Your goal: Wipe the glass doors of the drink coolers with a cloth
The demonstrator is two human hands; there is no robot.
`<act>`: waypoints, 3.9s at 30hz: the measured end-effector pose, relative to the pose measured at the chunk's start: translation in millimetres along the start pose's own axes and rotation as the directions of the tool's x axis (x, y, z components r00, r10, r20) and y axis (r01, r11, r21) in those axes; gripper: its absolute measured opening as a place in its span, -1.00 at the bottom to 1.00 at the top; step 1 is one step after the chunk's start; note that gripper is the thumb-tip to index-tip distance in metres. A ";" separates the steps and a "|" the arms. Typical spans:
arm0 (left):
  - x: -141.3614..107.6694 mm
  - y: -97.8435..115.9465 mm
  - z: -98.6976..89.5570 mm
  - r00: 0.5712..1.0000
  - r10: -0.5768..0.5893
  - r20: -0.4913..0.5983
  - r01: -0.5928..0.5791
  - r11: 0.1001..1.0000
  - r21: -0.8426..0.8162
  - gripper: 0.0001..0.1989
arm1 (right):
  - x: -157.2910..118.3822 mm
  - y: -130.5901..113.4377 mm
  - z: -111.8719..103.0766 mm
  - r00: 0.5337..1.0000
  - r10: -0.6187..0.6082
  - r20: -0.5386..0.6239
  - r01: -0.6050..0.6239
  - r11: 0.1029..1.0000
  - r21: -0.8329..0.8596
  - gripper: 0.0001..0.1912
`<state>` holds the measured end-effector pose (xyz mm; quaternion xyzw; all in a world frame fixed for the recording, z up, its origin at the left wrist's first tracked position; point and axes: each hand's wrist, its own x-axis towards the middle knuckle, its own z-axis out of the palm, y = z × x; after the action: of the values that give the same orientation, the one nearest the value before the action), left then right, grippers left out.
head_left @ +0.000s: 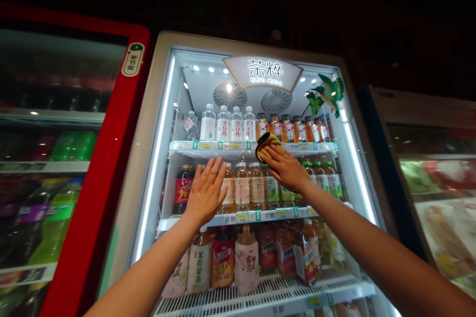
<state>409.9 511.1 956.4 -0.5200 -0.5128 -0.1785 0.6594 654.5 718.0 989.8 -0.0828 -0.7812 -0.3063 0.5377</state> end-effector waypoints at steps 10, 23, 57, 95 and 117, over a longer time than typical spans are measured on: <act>-23.4 -6.3 7.0 1.000 0.004 -0.018 -0.004 0.999 0.040 -0.22 | 83.8 -27.4 17.6 0.923 0.340 -0.181 -0.345 0.939 0.004 -0.45; -27.2 1.7 5.1 1.000 -0.027 -0.016 0.027 1.000 -0.013 -0.24 | 61.7 -23.5 11.4 0.922 0.344 -0.178 -0.355 0.934 -0.034 -0.46; -102.8 -52.4 -20.0 0.999 0.035 0.002 -0.035 0.999 0.041 -0.24 | 112.6 -83.6 27.0 0.930 0.306 -0.205 -0.293 0.952 0.089 -0.42; -114.5 -41.6 -15.6 0.999 0.037 -0.023 -0.037 0.999 0.013 -0.31 | 247.3 -216.7 50.3 0.988 0.057 -0.144 -0.045 0.996 0.079 -0.43; -176.9 -59.9 -38.9 0.999 -0.046 -0.007 0.045 0.998 -0.048 -0.41 | 210.6 -263.8 57.0 0.832 -0.555 0.022 0.549 0.828 0.115 -0.53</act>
<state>310.3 401.0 836.7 -0.5230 -0.5172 -0.2079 0.6447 402.6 497.6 1061.3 0.1660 -0.8010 -0.4052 0.4083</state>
